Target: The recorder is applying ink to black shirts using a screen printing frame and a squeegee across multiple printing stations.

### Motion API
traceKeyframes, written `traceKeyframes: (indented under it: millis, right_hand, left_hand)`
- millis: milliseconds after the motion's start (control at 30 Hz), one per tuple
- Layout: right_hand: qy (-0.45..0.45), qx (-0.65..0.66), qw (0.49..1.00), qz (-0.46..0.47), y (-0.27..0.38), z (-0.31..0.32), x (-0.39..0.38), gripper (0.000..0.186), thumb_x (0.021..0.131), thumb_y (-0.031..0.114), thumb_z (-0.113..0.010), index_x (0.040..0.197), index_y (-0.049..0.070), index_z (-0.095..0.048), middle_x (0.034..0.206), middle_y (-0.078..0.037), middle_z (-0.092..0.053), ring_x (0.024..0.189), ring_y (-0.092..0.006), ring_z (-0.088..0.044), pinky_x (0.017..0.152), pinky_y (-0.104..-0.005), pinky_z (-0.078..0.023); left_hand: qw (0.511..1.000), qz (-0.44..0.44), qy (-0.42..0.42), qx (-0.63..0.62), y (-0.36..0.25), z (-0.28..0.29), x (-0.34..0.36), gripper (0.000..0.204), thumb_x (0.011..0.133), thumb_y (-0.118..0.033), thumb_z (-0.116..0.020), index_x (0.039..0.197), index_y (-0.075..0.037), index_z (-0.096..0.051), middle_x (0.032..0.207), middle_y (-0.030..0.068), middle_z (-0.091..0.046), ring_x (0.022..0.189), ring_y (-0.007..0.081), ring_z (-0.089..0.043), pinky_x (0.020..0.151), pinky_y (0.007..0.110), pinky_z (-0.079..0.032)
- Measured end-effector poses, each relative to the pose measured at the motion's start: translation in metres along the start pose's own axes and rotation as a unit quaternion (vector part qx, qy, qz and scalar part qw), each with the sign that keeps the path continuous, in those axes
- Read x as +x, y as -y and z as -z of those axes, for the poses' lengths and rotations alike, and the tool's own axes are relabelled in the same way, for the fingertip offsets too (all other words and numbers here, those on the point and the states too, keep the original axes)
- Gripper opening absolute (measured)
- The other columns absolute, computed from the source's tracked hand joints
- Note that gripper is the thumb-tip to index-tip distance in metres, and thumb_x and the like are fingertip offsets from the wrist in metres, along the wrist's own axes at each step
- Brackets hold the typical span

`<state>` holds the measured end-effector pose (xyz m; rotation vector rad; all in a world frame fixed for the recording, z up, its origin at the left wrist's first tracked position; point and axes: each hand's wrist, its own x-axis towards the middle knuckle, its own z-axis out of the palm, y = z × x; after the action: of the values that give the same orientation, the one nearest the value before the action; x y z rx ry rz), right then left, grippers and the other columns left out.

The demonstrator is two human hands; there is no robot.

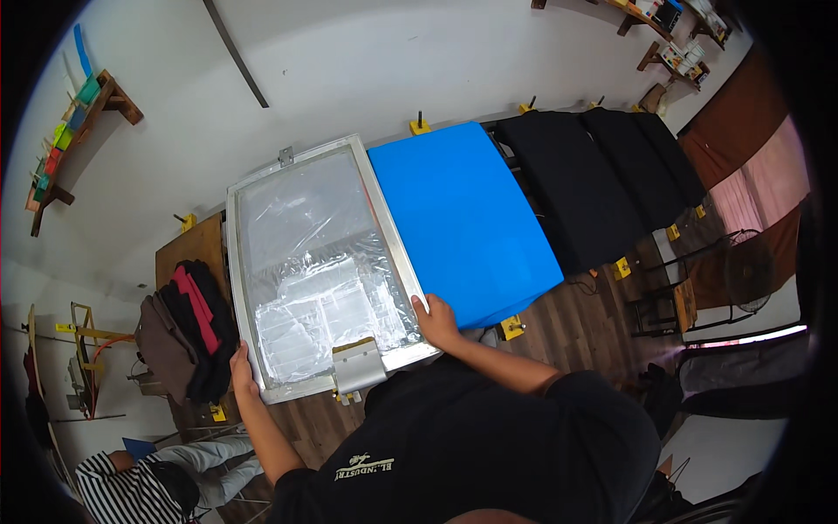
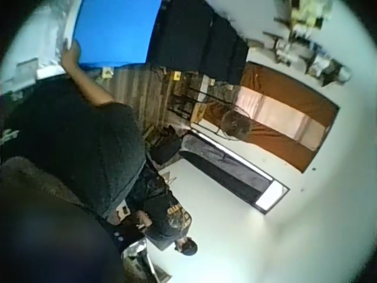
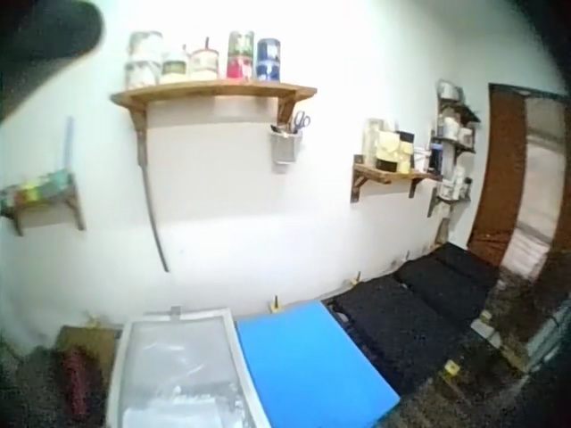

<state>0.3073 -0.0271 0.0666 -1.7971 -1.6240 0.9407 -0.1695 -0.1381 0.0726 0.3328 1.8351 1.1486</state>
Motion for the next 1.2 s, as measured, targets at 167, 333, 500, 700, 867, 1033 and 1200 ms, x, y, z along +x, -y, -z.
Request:
traceKeyframes:
  millis: [167, 333, 500, 700, 867, 1033, 1200]
  right_hand:
    - [-0.003, 0.000, 1.000, 0.002, 0.009, 0.006, -0.001, 0.049, 0.102, 0.042, -0.056, 0.095, -0.005, -0.065, 0.092, -0.028, -0.068, 0.090, -0.0477, -0.065, 0.078, -0.0546, -0.050]
    - [-0.003, 0.000, 1.000, 0.011, 0.006, 0.005, 0.002, 0.048, 0.102, 0.042, -0.056, 0.094, -0.005, -0.065, 0.091, -0.028, -0.068, 0.089, -0.0474, -0.065, 0.078, -0.0549, -0.050]
    - [-0.003, 0.008, 1.000, 0.023, 0.003, 0.000, 0.002, 0.048, 0.103, 0.041, -0.054, 0.094, -0.004, -0.064, 0.091, -0.029, -0.067, 0.089, -0.0478, -0.064, 0.077, -0.0554, -0.049]
    - [0.022, 0.005, 1.000, 0.010, -0.002, -0.003, 0.005, 0.047, 0.104, 0.041, -0.053, 0.092, -0.004, -0.061, 0.089, -0.029, -0.066, 0.088, -0.0484, -0.063, 0.076, -0.0559, -0.049]
    - [0.018, 0.015, 1.000, 0.019, -0.006, -0.008, 0.002, 0.047, 0.104, 0.041, -0.052, 0.091, -0.003, -0.060, 0.089, -0.029, -0.066, 0.087, -0.0486, -0.063, 0.076, -0.0557, -0.048]
    - [0.024, -0.018, 0.999, 0.028, -0.013, -0.012, 0.001, 0.048, 0.104, 0.043, -0.053, 0.091, -0.003, -0.060, 0.088, -0.030, -0.066, 0.087, -0.0487, -0.064, 0.075, -0.0559, -0.048]
    - [0.072, -0.030, 0.997, 0.020, -0.020, -0.012, 0.015, 0.051, 0.105, 0.045, -0.052, 0.093, -0.005, -0.060, 0.087, -0.031, -0.067, 0.085, -0.0498, -0.065, 0.072, -0.0538, -0.050]
  left_hand:
    - [1.000, -0.009, 0.012, -0.008, 0.000, 0.001, -0.001, 0.043, 0.105, -0.034, -0.058, 0.122, 0.004, -0.068, 0.113, 0.0073, -0.071, 0.101, 0.0153, -0.062, 0.093, 0.029, -0.046]
    - [1.000, 0.008, -0.009, -0.023, 0.000, -0.006, -0.002, 0.042, 0.104, -0.033, -0.060, 0.121, 0.004, -0.069, 0.114, 0.0079, -0.071, 0.101, 0.0167, -0.062, 0.093, 0.030, -0.046]
    - [0.999, 0.021, -0.010, -0.024, 0.003, -0.003, 0.000, 0.045, 0.103, -0.034, -0.060, 0.127, 0.004, -0.066, 0.120, 0.0094, -0.070, 0.107, 0.0190, -0.062, 0.098, 0.032, -0.045]
    - [0.999, 0.043, -0.018, 0.009, -0.005, -0.007, 0.005, 0.047, 0.103, -0.035, -0.060, 0.127, 0.005, -0.066, 0.124, 0.0109, -0.069, 0.110, 0.0201, -0.062, 0.102, 0.032, -0.044]
    - [0.999, 0.028, -0.024, 0.027, 0.007, 0.003, 0.015, 0.047, 0.103, -0.035, -0.059, 0.127, 0.005, -0.066, 0.125, 0.0115, -0.068, 0.112, 0.0196, -0.061, 0.103, 0.032, -0.043]
    - [0.997, 0.047, -0.034, 0.052, 0.004, -0.008, 0.010, 0.047, 0.104, -0.035, -0.058, 0.128, 0.005, -0.065, 0.125, 0.0113, -0.068, 0.113, 0.0193, -0.061, 0.104, 0.032, -0.042]
    - [0.998, 0.015, -0.020, 0.063, 0.016, -0.004, 0.031, 0.051, 0.104, -0.037, -0.059, 0.131, 0.005, -0.064, 0.126, 0.0110, -0.068, 0.114, 0.0197, -0.061, 0.104, 0.032, -0.042]
